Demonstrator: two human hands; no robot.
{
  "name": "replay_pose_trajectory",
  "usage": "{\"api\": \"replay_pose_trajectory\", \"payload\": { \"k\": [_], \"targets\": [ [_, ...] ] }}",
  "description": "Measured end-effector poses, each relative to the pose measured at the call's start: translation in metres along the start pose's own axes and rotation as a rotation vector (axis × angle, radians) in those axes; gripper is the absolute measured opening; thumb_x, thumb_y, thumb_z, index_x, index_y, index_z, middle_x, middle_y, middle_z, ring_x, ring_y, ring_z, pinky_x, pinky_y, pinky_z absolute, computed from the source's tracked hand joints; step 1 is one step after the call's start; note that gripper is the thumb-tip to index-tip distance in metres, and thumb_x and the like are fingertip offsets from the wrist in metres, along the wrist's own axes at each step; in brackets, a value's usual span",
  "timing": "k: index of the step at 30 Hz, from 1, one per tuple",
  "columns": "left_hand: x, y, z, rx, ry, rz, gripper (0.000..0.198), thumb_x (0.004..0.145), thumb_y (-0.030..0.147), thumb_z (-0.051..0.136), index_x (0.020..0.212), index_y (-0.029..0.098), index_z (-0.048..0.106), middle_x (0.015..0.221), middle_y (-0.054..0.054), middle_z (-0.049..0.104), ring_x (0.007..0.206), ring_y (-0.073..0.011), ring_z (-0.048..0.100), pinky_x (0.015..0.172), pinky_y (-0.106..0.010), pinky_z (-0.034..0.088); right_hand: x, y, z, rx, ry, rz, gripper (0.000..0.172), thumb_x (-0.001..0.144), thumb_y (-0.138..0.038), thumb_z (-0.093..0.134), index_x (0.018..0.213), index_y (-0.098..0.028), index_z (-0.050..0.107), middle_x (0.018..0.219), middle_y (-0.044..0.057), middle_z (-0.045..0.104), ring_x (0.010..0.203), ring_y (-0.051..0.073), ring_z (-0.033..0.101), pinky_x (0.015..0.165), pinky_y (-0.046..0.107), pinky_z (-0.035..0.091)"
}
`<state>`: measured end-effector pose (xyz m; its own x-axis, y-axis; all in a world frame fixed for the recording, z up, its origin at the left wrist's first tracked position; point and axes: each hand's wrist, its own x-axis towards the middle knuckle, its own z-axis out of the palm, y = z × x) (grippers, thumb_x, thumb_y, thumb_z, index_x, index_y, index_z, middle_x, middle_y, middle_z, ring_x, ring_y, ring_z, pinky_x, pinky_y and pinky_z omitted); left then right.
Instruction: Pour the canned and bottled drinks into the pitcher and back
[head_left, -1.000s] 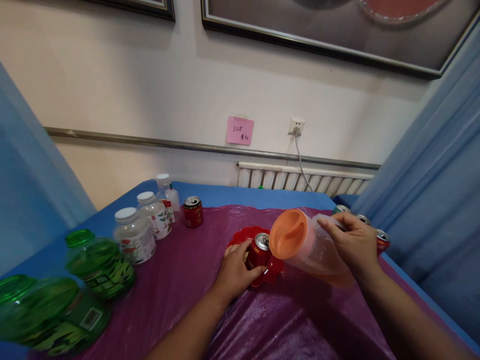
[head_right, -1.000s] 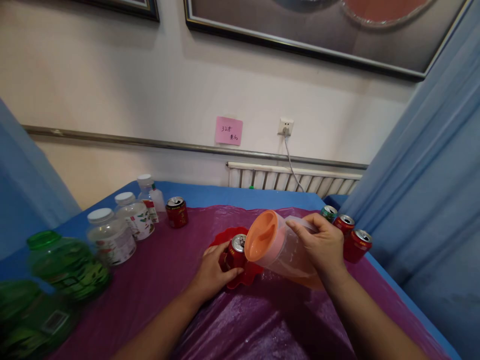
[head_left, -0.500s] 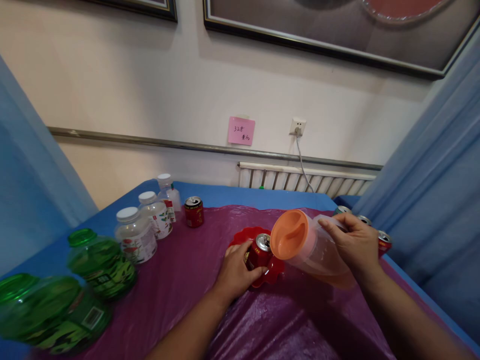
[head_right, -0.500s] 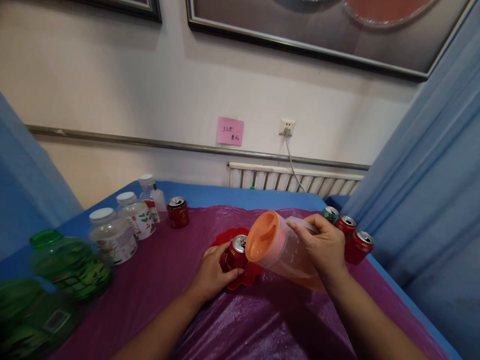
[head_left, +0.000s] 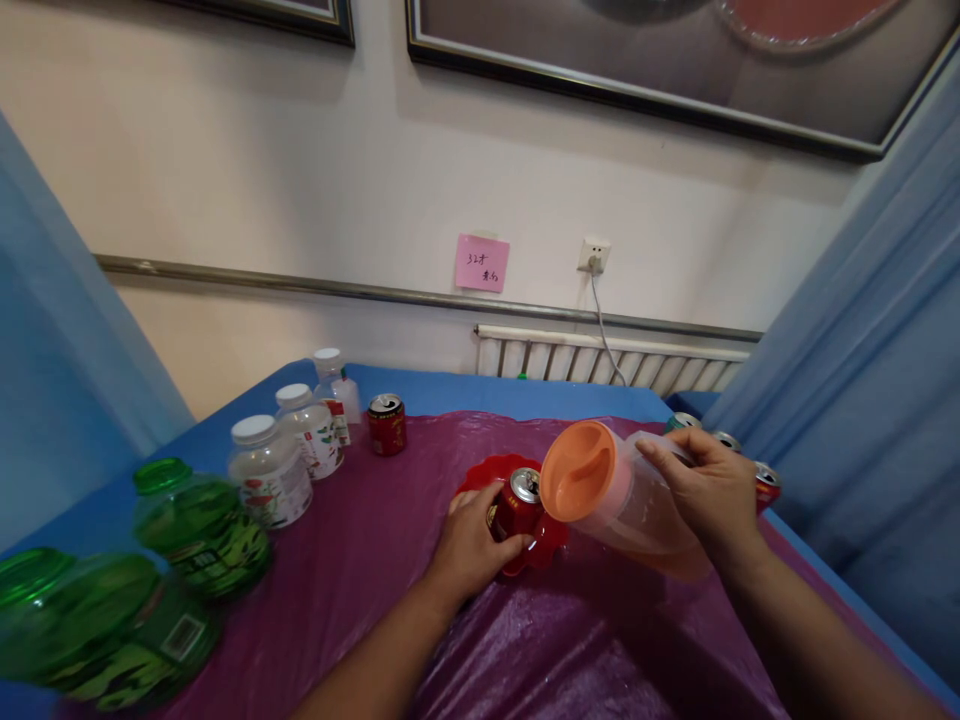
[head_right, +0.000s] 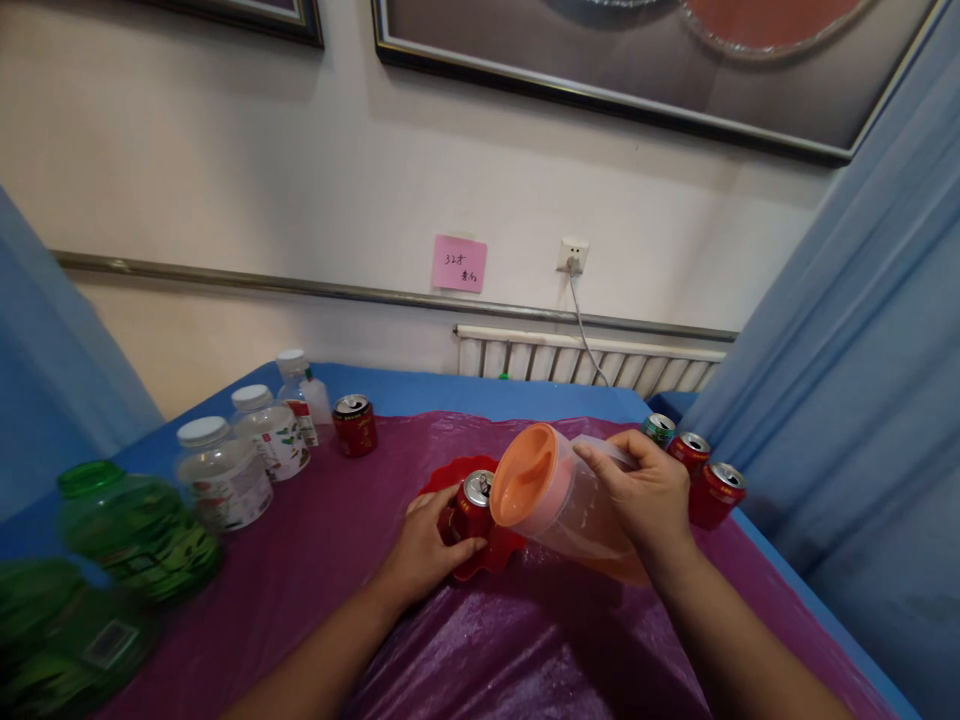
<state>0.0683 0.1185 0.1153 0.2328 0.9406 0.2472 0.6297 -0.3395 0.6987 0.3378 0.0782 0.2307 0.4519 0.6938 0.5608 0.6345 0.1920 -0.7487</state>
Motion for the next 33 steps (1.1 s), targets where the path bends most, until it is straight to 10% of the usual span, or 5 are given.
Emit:
{"api": "replay_pose_trajectory", "payload": {
  "k": [33],
  "targets": [
    [-0.0007,0.0032,-0.0018,0.018,0.004,0.026,0.070,0.064,0.036,0.087,0.129,0.024,0.063,0.123,-0.010,0.071,0.114,-0.0340,0.063,0.101,-0.047,0.044,-0.0010,0.0068,0.0012,0.003,-0.019,0.009,0.047,0.069,-0.066,0.075,0.066,-0.020,0.070,0.059,-0.002,0.060,0.056,0.014,0.051,0.055,0.025,0.040]
  ]
}}
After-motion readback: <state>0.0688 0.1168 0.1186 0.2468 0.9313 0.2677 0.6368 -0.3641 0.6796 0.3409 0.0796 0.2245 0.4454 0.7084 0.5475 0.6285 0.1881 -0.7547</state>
